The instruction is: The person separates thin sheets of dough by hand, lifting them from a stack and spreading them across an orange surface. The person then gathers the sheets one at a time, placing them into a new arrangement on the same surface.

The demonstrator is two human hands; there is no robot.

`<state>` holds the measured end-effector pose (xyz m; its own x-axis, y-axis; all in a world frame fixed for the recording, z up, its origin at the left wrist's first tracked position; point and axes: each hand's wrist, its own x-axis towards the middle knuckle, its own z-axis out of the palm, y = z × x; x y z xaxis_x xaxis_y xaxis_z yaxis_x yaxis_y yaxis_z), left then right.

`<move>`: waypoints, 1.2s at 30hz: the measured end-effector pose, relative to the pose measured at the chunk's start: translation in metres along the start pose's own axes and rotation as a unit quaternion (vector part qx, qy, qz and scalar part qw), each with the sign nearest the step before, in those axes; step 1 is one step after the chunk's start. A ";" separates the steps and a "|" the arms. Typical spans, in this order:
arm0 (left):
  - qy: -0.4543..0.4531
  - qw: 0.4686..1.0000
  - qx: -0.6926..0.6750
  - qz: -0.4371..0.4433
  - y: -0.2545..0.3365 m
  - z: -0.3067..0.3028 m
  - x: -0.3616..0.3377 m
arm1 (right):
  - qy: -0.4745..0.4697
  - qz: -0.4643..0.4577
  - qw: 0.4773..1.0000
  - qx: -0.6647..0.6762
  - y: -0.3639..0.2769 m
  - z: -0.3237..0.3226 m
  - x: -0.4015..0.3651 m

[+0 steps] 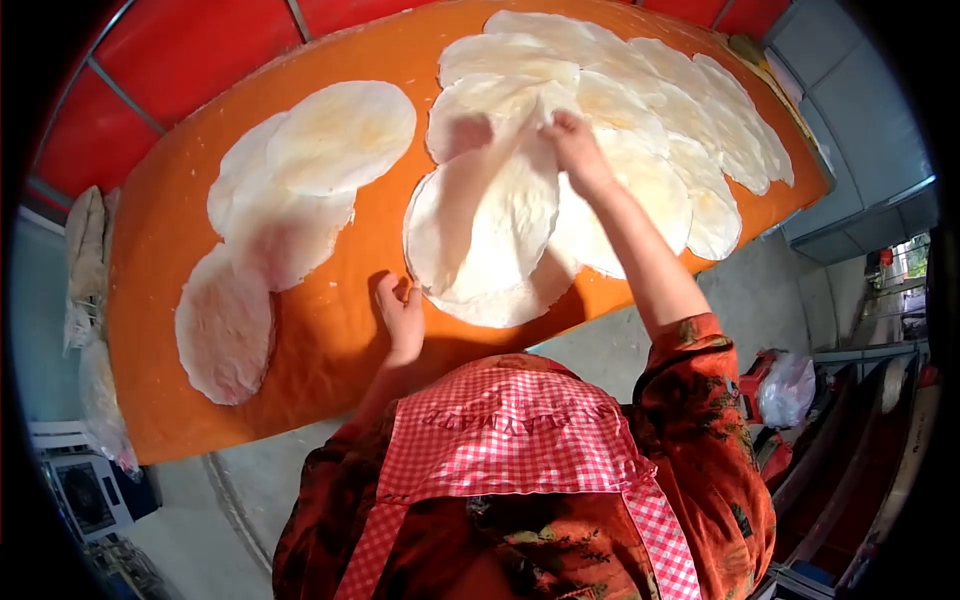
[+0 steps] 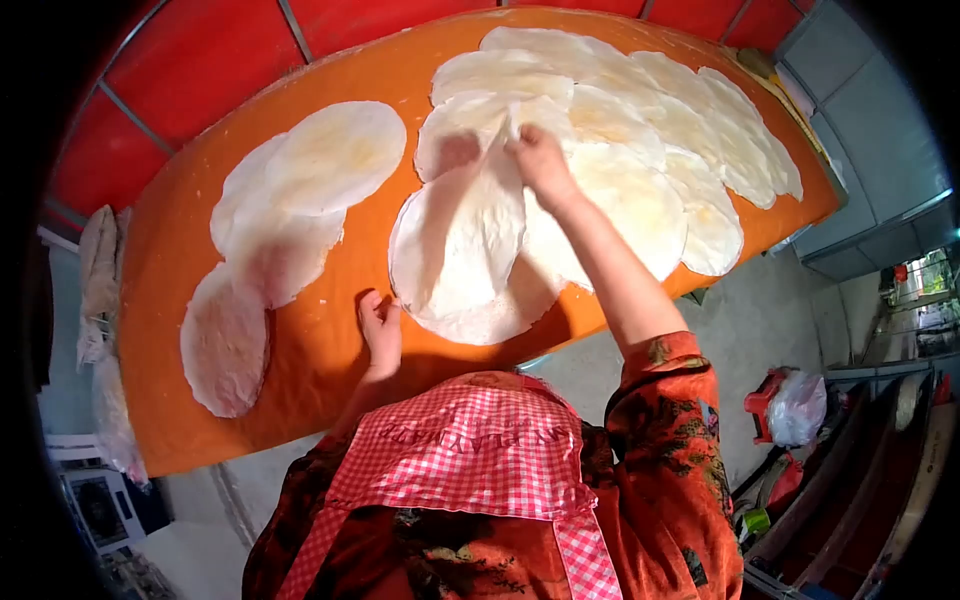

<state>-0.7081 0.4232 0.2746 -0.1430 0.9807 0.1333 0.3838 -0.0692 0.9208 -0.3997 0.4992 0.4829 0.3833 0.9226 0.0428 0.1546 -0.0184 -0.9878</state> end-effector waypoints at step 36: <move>-0.222 0.789 -0.432 -0.376 -0.004 0.016 0.035 | -0.130 -0.097 0.809 -0.565 0.103 0.126 -0.007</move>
<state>-0.6998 0.4608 0.2700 0.3726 0.7582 -0.5351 -0.4505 0.6519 0.6100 -0.5009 0.5395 0.3626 0.0697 0.9976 0.0024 0.9788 -0.0679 -0.1933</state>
